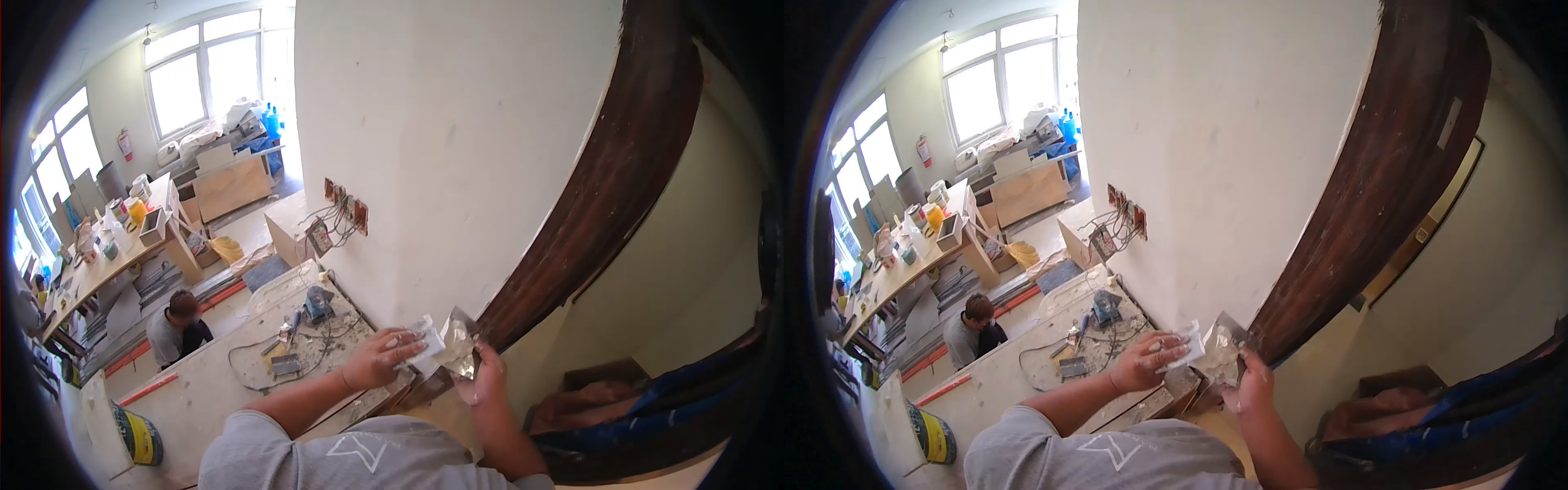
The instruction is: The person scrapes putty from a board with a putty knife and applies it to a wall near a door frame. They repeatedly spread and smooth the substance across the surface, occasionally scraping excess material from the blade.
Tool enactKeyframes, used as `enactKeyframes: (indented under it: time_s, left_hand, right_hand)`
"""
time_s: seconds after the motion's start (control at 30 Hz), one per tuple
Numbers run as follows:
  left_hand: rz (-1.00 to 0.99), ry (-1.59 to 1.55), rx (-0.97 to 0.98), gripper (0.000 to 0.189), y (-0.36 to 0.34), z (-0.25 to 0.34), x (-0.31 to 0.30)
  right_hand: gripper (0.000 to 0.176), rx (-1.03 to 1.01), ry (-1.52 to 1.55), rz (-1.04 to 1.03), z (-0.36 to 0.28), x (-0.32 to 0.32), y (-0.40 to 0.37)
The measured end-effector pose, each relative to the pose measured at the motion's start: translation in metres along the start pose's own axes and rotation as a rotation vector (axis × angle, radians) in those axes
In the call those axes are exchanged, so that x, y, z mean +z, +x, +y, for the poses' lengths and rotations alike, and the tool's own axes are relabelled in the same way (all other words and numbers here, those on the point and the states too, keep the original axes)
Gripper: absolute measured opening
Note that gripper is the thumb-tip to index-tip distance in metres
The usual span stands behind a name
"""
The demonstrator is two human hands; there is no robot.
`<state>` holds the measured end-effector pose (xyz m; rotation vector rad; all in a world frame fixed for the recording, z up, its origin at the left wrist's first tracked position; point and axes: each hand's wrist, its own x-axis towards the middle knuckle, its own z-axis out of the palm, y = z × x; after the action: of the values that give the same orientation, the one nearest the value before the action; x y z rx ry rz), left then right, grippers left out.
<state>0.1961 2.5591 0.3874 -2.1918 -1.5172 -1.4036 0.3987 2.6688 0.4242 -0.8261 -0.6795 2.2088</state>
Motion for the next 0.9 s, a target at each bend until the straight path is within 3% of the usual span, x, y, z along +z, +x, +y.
enactKeyframes:
  time_s: [0.1,0.17,0.23,0.27,0.37,0.53,0.73,0.83,0.9]
  left_hand:
    - [-0.233,0.117,0.039,0.059,-0.013,-0.030,-0.022]
    - [-0.125,-0.029,-0.184,0.060,-0.015,-0.039,-0.033]
    - [-0.071,-0.076,-0.230,0.055,0.003,-0.042,-0.056]
    - [-0.011,-0.098,-0.202,0.040,0.027,-0.026,-0.073]
    - [-0.100,-0.065,0.004,0.038,0.062,-0.014,-0.092]
    - [-0.258,0.040,0.180,0.036,0.076,-0.002,-0.084]
    - [-0.266,-0.021,0.156,0.037,0.078,-0.019,-0.089]
    - [-0.303,0.009,0.305,0.037,0.086,-0.006,-0.076]
    - [-0.344,-0.008,0.286,0.037,0.089,-0.007,-0.078]
  right_hand:
    - [0.036,0.001,0.025,-0.112,-0.010,-0.003,0.007]
    - [0.034,-0.028,-0.032,-0.115,-0.016,0.002,0.010]
    - [0.030,0.052,-0.097,-0.130,-0.019,0.002,0.017]
    - [0.028,0.084,-0.151,-0.121,-0.022,0.006,0.015]
    - [0.029,0.133,-0.274,-0.104,-0.019,0.021,0.014]
    - [0.028,0.102,-0.145,-0.141,-0.010,0.023,0.016]
    - [0.026,0.006,-0.103,-0.083,-0.006,0.016,0.018]
    - [0.029,-0.027,-0.174,-0.031,0.003,0.000,0.026]
    - [0.030,-0.146,-0.200,-0.010,-0.002,-0.007,0.029]
